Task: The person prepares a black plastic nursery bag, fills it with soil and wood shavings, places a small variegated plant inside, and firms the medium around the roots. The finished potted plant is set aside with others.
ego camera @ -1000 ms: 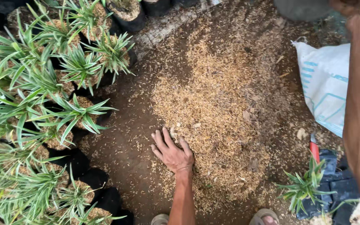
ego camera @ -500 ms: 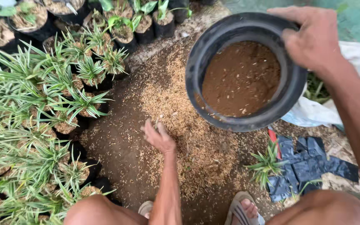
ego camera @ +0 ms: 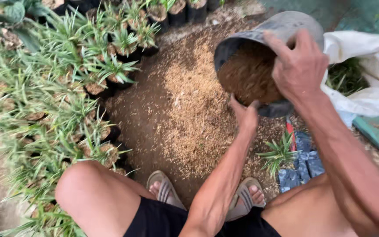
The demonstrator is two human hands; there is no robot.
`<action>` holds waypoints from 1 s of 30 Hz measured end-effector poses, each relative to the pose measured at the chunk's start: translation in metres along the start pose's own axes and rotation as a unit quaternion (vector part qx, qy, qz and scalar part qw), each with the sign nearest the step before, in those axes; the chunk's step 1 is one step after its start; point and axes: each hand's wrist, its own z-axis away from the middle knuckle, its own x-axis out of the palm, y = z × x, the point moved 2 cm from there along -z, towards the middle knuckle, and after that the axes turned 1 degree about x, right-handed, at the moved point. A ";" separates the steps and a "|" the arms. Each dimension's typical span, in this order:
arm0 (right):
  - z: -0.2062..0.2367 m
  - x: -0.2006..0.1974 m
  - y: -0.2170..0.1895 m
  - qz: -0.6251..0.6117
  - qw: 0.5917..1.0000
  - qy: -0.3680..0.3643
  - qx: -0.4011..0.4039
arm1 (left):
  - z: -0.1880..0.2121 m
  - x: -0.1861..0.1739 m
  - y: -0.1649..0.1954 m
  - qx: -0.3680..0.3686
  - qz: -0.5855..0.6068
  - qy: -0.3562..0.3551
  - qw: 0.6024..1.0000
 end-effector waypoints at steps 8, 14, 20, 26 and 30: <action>0.003 -0.007 0.018 0.030 0.998 0.024 -0.049 | -0.001 -0.007 -0.004 -0.090 0.198 -0.063 0.974; -0.010 -0.020 0.016 0.072 0.992 0.054 -0.094 | -0.002 -0.002 -0.004 -0.081 0.209 -0.088 0.971; 0.019 -0.024 0.059 0.007 0.999 0.039 -0.035 | -0.011 -0.014 -0.028 -0.093 0.280 -0.168 0.941; 0.015 -0.031 0.058 0.010 0.999 0.039 -0.013 | 0.013 -0.047 -0.046 -0.188 0.134 -0.027 0.973; 0.006 -0.035 0.006 0.051 0.996 0.057 -0.055 | 0.025 -0.014 -0.045 -0.131 0.299 -0.131 0.936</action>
